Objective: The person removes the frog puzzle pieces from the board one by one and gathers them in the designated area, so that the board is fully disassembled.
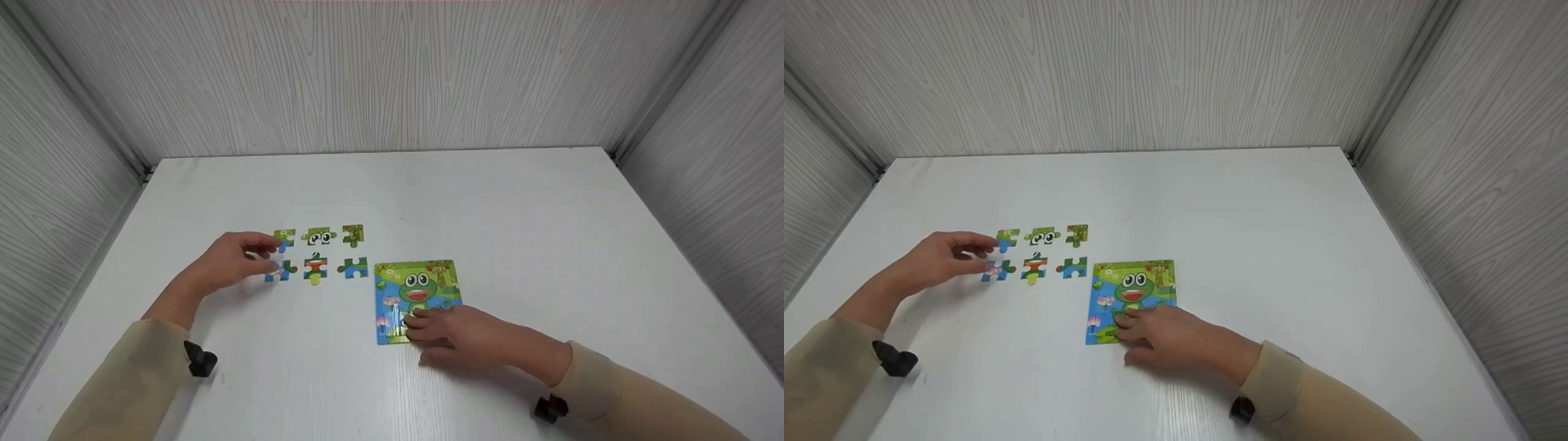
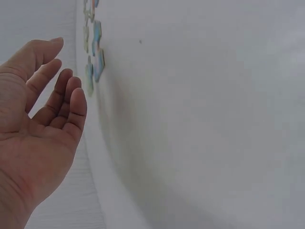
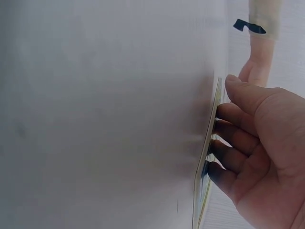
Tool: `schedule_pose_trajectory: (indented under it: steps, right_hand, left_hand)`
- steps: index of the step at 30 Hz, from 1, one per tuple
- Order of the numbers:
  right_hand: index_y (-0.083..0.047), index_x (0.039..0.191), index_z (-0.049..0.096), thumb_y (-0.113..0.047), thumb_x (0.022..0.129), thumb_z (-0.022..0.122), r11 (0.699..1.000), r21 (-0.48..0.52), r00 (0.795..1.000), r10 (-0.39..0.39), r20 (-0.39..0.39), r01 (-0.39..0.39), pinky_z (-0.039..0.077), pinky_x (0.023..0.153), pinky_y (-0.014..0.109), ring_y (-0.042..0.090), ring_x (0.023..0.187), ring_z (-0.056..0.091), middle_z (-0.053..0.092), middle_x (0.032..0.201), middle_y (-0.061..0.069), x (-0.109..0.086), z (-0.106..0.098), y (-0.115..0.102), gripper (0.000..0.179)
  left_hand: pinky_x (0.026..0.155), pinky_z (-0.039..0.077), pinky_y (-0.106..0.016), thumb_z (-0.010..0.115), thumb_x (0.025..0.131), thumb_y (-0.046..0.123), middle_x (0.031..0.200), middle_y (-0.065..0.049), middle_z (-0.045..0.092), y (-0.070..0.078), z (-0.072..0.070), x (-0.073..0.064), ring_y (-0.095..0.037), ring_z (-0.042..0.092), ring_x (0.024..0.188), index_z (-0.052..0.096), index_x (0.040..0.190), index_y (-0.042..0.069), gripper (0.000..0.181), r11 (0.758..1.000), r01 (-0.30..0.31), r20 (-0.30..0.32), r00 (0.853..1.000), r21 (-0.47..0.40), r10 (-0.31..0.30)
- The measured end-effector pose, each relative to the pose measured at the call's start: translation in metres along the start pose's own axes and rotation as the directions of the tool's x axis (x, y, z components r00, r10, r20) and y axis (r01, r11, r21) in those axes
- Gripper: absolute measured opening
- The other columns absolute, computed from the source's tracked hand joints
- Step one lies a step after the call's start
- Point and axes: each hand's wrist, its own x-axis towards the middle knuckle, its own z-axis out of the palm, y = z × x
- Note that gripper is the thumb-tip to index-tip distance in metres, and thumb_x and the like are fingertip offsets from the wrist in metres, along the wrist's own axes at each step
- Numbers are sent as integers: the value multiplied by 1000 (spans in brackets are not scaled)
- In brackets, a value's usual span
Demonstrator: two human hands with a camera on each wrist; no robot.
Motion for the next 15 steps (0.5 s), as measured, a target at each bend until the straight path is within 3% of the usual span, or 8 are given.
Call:
schedule_pose_trajectory:
  steps: [7,12,15]
  right_hand:
    - [-16,151,62,-36,106,68,999,-38,1000,3,-10,-3,42,117,47,23,150,44,53,158,0,1,-1,-5,50]
    - [-16,151,62,-34,106,67,998,-58,997,-33,-66,29,43,115,50,26,150,45,52,159,4,-6,-3,-3,49]
    - [-15,149,64,-31,105,69,998,-63,993,-34,-112,27,45,113,52,26,148,47,53,158,7,-15,-7,1,47]
  left_hand:
    - [91,53,-34,82,93,19,128,-12,69,47,13,2,-28,60,112,72,136,10,45,990,-137,13,991,32,137]
    - [92,54,-38,84,92,18,121,-4,71,80,30,3,-31,62,112,74,132,12,41,963,-269,54,962,33,267]
    - [95,54,-41,82,93,16,121,-1,71,97,44,3,-29,63,111,75,131,13,39,951,-308,89,948,21,305]
